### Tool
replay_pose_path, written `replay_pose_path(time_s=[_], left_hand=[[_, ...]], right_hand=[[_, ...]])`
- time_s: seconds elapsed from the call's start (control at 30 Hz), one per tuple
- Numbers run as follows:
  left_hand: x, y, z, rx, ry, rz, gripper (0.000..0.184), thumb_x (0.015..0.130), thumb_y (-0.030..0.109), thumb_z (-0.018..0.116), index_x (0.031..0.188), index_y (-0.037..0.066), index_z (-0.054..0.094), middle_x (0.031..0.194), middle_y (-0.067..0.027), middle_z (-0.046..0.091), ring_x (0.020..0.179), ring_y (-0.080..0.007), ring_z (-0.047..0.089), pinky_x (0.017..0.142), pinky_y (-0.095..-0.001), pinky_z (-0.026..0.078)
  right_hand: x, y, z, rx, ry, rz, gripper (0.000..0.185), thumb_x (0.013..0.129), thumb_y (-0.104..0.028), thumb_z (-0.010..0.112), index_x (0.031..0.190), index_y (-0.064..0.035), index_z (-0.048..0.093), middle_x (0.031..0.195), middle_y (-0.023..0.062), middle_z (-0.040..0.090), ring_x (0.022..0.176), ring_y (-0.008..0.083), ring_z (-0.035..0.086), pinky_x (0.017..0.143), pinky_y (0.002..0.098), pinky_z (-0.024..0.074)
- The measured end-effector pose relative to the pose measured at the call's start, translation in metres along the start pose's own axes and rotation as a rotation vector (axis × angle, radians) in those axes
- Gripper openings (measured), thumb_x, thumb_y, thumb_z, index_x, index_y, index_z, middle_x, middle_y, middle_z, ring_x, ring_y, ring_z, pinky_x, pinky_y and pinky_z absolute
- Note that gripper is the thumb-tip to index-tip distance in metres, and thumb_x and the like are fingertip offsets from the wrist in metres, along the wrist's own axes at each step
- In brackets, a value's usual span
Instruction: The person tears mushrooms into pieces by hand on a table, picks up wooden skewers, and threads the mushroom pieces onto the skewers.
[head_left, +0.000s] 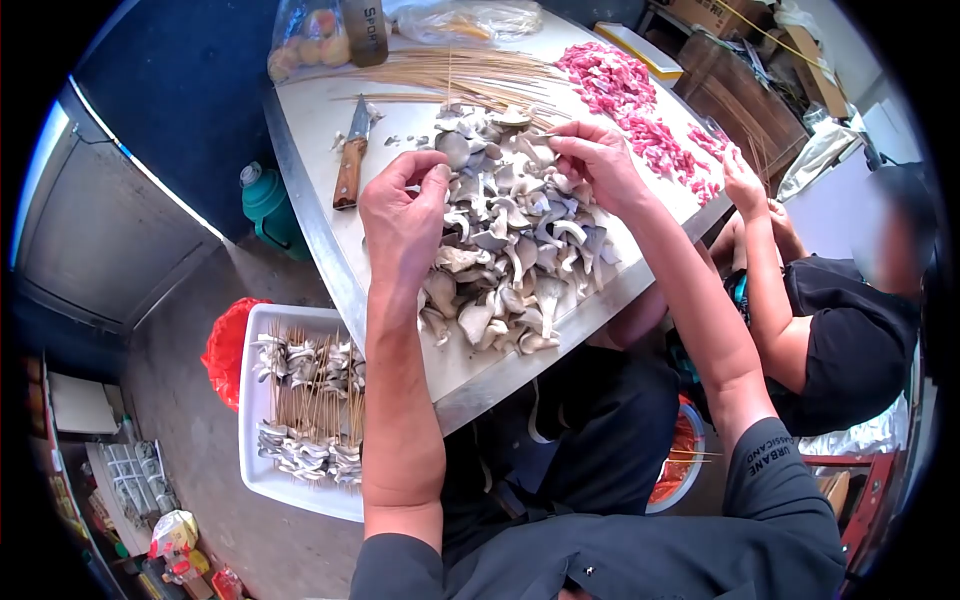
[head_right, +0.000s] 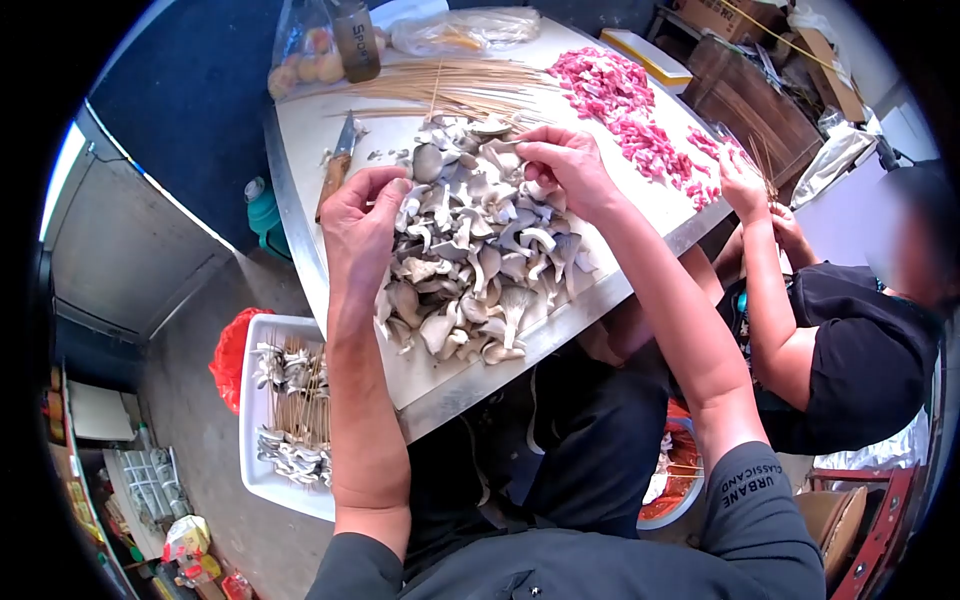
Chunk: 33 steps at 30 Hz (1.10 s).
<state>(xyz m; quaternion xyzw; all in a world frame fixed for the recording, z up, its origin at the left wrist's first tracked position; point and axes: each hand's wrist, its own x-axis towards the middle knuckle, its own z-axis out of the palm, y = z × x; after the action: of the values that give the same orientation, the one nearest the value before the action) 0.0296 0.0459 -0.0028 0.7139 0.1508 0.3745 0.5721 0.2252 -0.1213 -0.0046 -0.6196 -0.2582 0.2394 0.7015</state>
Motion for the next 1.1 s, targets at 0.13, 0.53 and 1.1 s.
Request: replay_pose_path(time_s=[0.13, 0.53, 1.1], left_hand=[[-0.002, 0.003, 0.006, -0.021, -0.039, 0.108, 0.026, 0.083, 0.002, 0.068, 0.108, 0.004, 0.068, 0.099, -0.003, 0.066, 0.085, -0.0083, 0.059, 0.069, -0.0218, 0.047], [-0.001, 0.003, 0.009, -0.155, -0.144, 0.168, 0.016, 0.084, -0.003, 0.066, 0.099, 0.0, 0.065, 0.095, -0.0006, 0.061, 0.072, -0.0066, 0.057, 0.061, -0.0184, 0.045], [-0.009, 0.021, -0.004, -0.471, -0.425, -0.214, 0.012, 0.085, 0.003, 0.066, 0.097, 0.004, 0.063, 0.076, -0.0015, 0.063, 0.06, -0.0077, 0.057, 0.054, -0.0216, 0.046]], right_hand=[[-0.018, -0.015, 0.015, -0.077, -0.025, -0.102, 0.009, 0.088, -0.009, 0.067, 0.094, -0.0017, 0.068, 0.073, 0.0006, 0.065, 0.055, 0.0034, 0.058, 0.047, 0.0157, 0.0416], [-0.051, -0.022, 0.072, 0.024, -0.124, -0.068, 0.022, 0.091, -0.018, 0.067, 0.102, 0.0016, 0.066, 0.079, 0.003, 0.067, 0.059, 0.0047, 0.061, 0.048, 0.0151, 0.0423], [-0.067, -0.011, 0.073, 0.254, -0.148, -0.053, 0.013, 0.089, -0.014, 0.069, 0.093, -0.0021, 0.067, 0.073, 0.0011, 0.065, 0.058, 0.0052, 0.058, 0.052, 0.0184, 0.0463]])
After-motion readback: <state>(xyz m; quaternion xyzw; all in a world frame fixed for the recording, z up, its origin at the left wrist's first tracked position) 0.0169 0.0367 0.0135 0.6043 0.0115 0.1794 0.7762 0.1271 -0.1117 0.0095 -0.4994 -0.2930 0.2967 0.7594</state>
